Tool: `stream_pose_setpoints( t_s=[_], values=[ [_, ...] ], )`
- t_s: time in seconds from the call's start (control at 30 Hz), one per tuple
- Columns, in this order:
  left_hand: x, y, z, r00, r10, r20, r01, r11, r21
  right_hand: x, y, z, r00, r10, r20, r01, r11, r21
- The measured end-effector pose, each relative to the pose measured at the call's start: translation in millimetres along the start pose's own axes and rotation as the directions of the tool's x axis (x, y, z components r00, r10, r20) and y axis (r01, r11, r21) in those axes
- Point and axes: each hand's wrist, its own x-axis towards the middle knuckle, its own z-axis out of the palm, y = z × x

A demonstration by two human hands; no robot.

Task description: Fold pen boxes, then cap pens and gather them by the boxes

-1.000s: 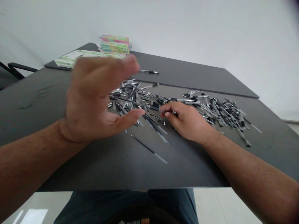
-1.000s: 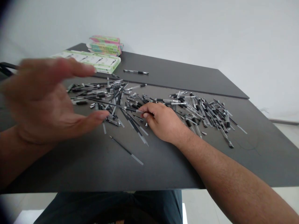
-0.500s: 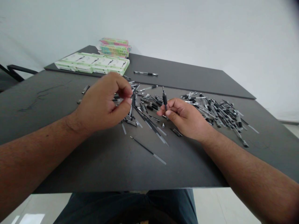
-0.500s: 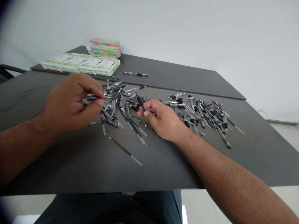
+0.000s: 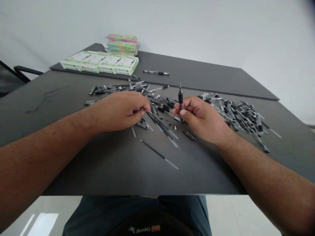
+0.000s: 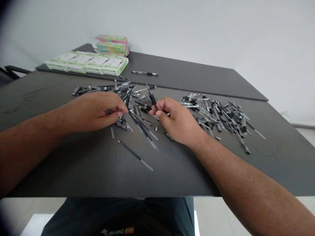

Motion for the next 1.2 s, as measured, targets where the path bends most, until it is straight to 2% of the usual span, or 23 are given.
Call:
stream_pose_setpoints(
  t_s=[0.13, 0.3, 0.43, 0.87, 1.2],
  values=[
    [-1, -7, -4.9, 0.997, 0.051, 0.052, -0.049, 0.998, -0.028, 0, -2, 0, 1.000, -0.010, -0.004, 0.010, 1.000, -0.002],
    [-2, 7, 0.4, 0.976, 0.160, 0.151, -0.154, 0.987, -0.048, 0, -4, -1, 1.000, 0.003, -0.004, -0.003, 0.999, -0.040],
    [-2, 13, 8.8, 0.962, 0.189, 0.199, -0.193, 0.981, 0.003, 0, -5, -2, 1.000, 0.006, -0.006, -0.006, 0.999, -0.048],
    [0, 7, 16.4, 0.961, 0.203, 0.189, -0.209, 0.978, 0.009, 0, -2, -1, 1.000, -0.005, 0.005, 0.005, 0.999, -0.039],
    [0, 9, 14.9, 0.963, 0.173, 0.209, -0.181, 0.983, 0.023, 0, -4, -2, 1.000, -0.014, 0.005, 0.014, 0.998, -0.067]
  ],
)
